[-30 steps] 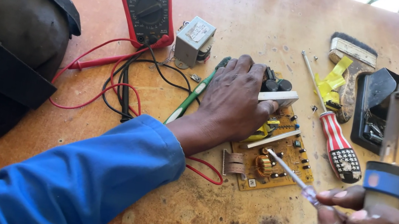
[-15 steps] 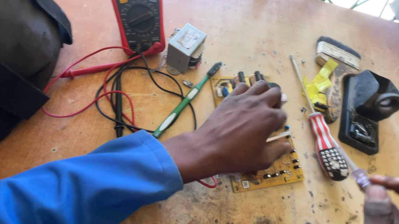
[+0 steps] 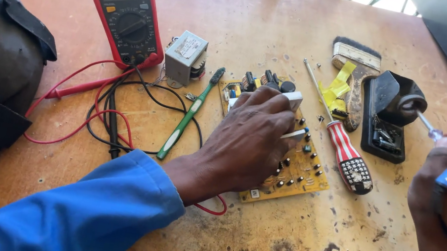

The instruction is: Soldering and manipulating components on a printed circuit board using a soldering iron and a probe

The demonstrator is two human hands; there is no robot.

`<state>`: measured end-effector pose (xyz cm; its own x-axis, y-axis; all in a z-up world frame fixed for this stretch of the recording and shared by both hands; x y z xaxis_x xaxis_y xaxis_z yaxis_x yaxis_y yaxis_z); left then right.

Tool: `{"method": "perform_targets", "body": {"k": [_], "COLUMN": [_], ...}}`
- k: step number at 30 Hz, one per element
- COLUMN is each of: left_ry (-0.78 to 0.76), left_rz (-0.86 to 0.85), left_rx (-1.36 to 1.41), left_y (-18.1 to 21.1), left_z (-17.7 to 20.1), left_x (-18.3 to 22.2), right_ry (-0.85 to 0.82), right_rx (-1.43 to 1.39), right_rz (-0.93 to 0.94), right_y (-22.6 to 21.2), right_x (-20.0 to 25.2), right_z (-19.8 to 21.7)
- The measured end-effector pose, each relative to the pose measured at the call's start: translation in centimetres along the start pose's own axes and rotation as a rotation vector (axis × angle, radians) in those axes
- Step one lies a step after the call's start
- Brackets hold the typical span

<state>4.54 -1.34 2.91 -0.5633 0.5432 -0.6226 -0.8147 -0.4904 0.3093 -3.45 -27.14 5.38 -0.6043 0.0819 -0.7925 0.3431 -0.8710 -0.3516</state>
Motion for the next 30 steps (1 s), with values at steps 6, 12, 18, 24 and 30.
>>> {"method": "perform_targets", "body": {"k": [6,12,18,24,30], "left_ry": [0.037,0.113,0.146,0.066,0.162], "left_rz": [0.078,0.127,0.230,0.265,0.442], "left_rx": [0.125,0.278,0.415,0.484,0.972], "left_y": [-0.2,0.1,0.6,1.3,0.1], "left_z": [0.7,1.9,3.9,6.3,6.0], "left_x": [-0.1,-0.3,-0.1,0.9,2.1], "right_ry": [-0.050,-0.070,-0.035,-0.123,-0.089], "right_rx": [0.003,0.043,-0.215,-0.836,-0.857], "right_rz": [0.059,0.091,0.191,0.224,0.312], "right_y": [2.0,1.7,-4.3,-12.4,-16.2], "right_x": [-1.4,-1.4,-1.7,-2.6,-4.5], "right_z": [-2.0,-1.6,-0.5,-3.5,-6.8]}}
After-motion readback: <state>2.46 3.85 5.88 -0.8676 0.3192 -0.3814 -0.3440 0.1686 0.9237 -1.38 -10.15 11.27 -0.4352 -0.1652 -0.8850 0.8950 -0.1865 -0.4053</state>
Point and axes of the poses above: each hand's wrist, its own x-axis away from the middle knuckle, its own z-axis out of the back of the hand, y = z × x, the point moved 3 cm from there along -x, towards the middle knuckle, and after that the axes turned 8 degrees about -x, right-handed, at the moved point
